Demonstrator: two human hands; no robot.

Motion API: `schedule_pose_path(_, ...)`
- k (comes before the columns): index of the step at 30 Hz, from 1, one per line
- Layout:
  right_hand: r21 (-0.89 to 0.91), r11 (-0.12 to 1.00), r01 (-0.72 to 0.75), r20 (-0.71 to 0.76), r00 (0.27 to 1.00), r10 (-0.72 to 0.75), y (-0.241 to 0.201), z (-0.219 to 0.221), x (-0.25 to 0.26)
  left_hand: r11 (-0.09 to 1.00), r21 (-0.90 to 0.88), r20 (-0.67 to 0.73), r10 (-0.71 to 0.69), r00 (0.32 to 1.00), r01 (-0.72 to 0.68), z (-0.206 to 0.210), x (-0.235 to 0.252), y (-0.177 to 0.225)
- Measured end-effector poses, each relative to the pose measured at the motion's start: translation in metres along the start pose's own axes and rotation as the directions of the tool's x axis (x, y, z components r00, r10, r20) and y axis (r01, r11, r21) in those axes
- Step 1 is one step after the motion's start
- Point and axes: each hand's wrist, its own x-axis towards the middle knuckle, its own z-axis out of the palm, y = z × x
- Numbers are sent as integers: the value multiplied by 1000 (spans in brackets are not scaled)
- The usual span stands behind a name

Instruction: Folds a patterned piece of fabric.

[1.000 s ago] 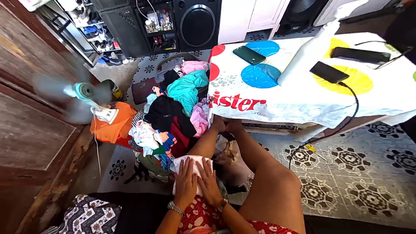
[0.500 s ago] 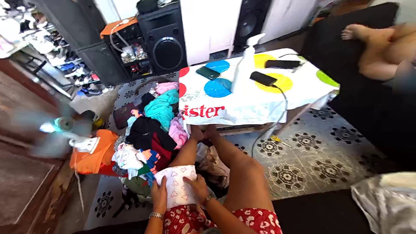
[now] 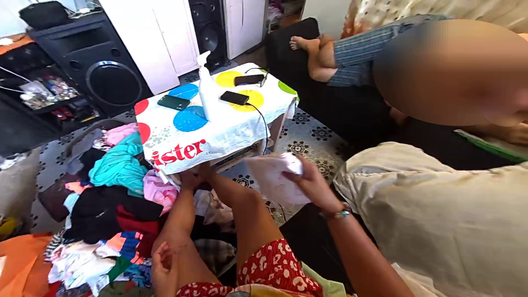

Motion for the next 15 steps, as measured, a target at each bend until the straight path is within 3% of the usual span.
schedule_pose_path(2, 155, 986, -65, -216, 971, 98, 19, -37, -18, 998, 66, -1, 8, 1000, -8, 6, -3, -4)
schedule_pose_path(6, 452, 887, -90, -498, 800, 335, 87, -83, -74, 995, 97, -12, 23, 1000, -22, 6, -4, -8)
schedule_pose_path(7, 454, 877, -161, -538, 735, 414, 113, -88, -94, 995, 101, -18, 26, 999, -24, 4, -4, -9)
schedule_pose_path(9, 309, 840, -446, -631, 565, 532, 160, -88, -134, 991, 127, -24, 55, 998, -51, 1, -4, -11)
schedule_pose_path(11, 43, 686, -727, -721, 452, 525, 178, -81, -160, 986, 152, -17, 68, 998, -65, 0, -5, -13)
schedule_pose_path(13, -235, 563, -793, -772, 503, 387, 181, -67, -165, 982, 170, -17, 79, 997, -75, -1, -6, -13)
schedule_pose_path(15, -488, 585, -647, -692, 696, 191, 184, -55, -158, 976, 192, -28, 109, 994, -102, -1, -8, -14)
